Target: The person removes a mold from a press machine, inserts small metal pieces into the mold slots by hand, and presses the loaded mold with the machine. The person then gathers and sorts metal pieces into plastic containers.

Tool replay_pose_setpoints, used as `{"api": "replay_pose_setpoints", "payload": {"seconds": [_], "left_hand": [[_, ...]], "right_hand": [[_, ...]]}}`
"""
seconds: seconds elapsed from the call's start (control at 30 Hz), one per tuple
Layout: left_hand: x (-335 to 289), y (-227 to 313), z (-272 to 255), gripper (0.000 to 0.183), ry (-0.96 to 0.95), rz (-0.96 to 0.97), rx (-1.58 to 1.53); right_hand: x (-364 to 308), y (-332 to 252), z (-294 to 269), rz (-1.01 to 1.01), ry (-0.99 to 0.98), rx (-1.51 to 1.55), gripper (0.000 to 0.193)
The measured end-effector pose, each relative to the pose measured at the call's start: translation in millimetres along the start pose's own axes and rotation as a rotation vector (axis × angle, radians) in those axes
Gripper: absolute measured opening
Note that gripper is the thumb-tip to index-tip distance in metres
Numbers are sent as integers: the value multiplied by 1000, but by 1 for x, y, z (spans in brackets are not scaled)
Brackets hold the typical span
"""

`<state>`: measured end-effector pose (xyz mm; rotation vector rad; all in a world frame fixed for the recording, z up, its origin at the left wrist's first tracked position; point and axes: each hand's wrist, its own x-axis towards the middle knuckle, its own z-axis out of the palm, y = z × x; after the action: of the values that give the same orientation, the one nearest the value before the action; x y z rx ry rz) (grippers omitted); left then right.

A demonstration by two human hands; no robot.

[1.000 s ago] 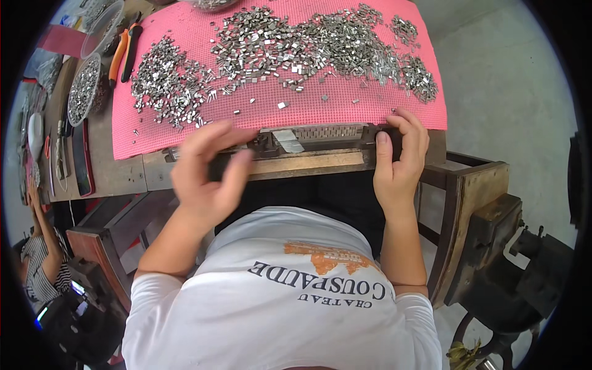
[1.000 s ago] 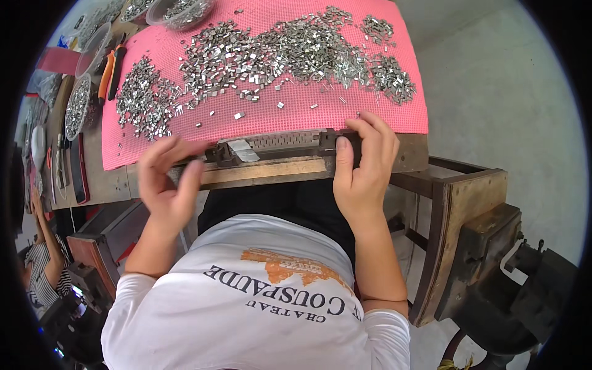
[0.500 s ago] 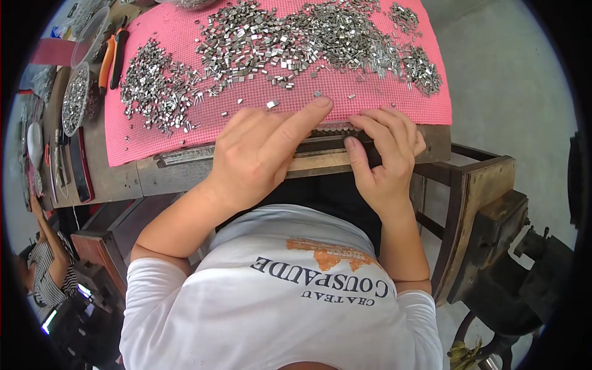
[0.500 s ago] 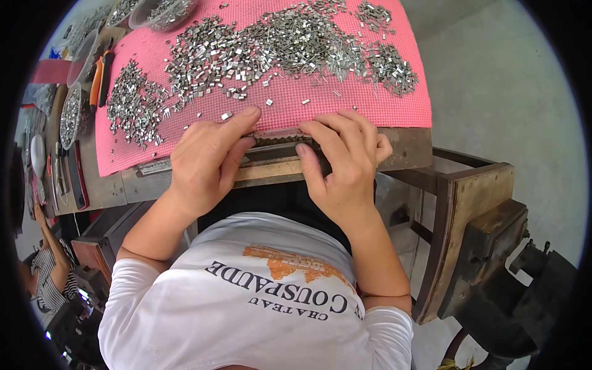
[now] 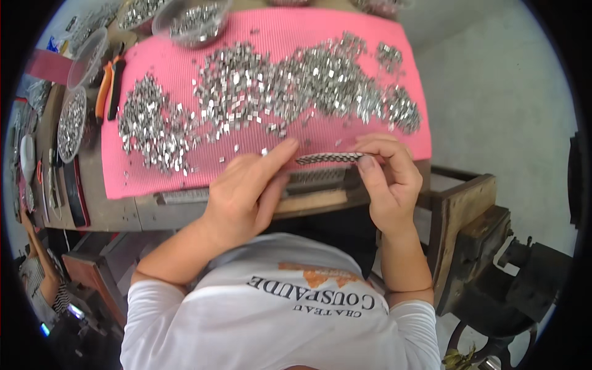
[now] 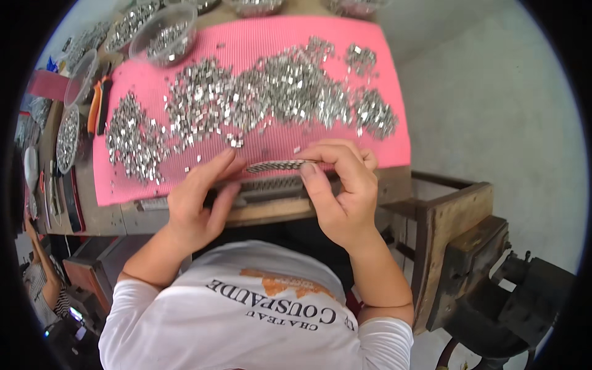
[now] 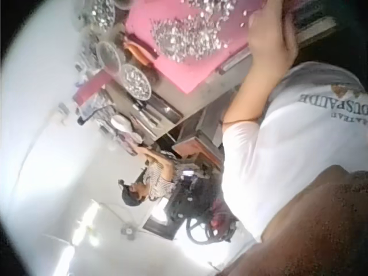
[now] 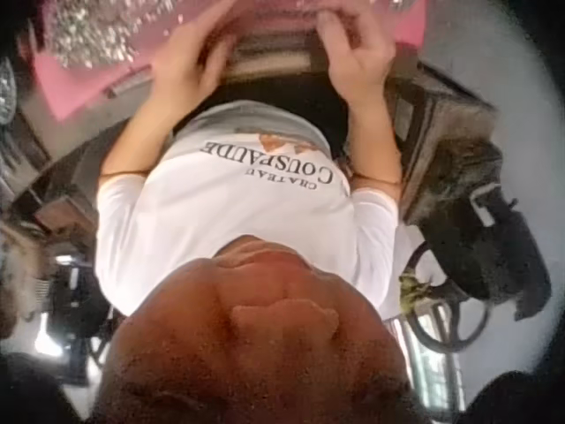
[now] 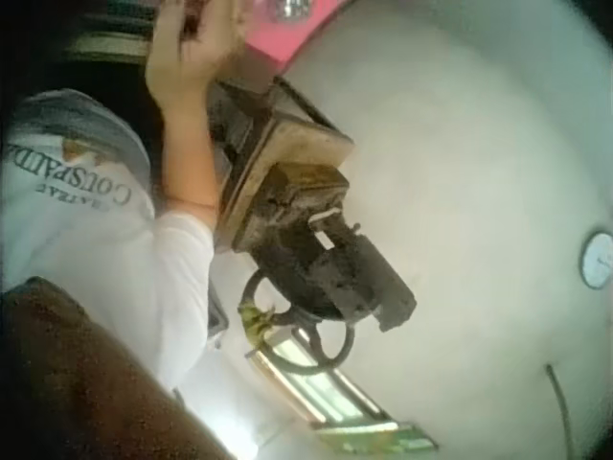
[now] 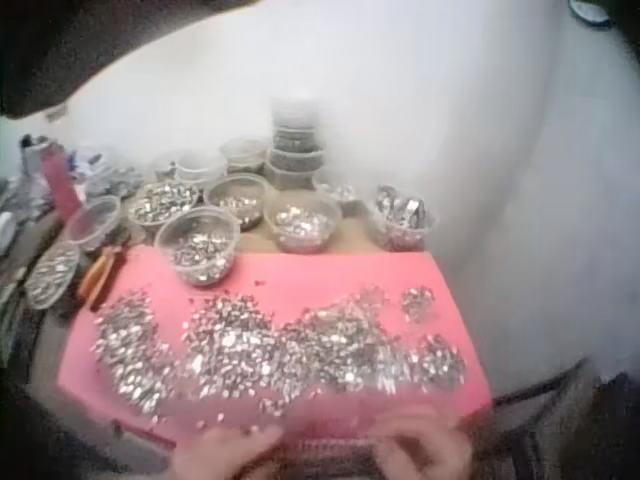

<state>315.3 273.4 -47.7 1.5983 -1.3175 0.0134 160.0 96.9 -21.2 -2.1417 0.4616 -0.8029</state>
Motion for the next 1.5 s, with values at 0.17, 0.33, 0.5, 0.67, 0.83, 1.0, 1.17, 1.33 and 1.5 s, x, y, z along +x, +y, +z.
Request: {"api": "replay_pose_setpoints", "payload": {"seconds": [0.17,0.33,0.5,0.67,0.83,1.0,1.17,1.33,1.5], "left_hand": [[-8,1,-7,59,-26,-107,-110],[-5,-1,-8,56,-48,-60,-170],[1,1,-13,54,-87,-85,-207],[5,2,-15,51,-131,-99,-218],[2,1,-13,43,-167,-52,-154],[-1,1,-12,40,-186,-63,-146],[4,0,-15,37,-196,-49,-173],[6,6,-27,32,-305,-207,-283],[36,8,-44,30,-371,-150,-114]], "right_hand": [[70,9,-20,82,52,-8,9],[189,55,-36,18,260,16,13],[259,88,-35,-65,304,-451,29],[237,73,-10,-30,128,-336,24],[189,15,-33,-320,176,-280,17],[135,-21,-70,-430,247,-161,23],[112,-1,-96,-142,262,-416,25],[113,42,-89,-41,151,-416,17],[116,85,-86,151,-68,-432,12]]}}
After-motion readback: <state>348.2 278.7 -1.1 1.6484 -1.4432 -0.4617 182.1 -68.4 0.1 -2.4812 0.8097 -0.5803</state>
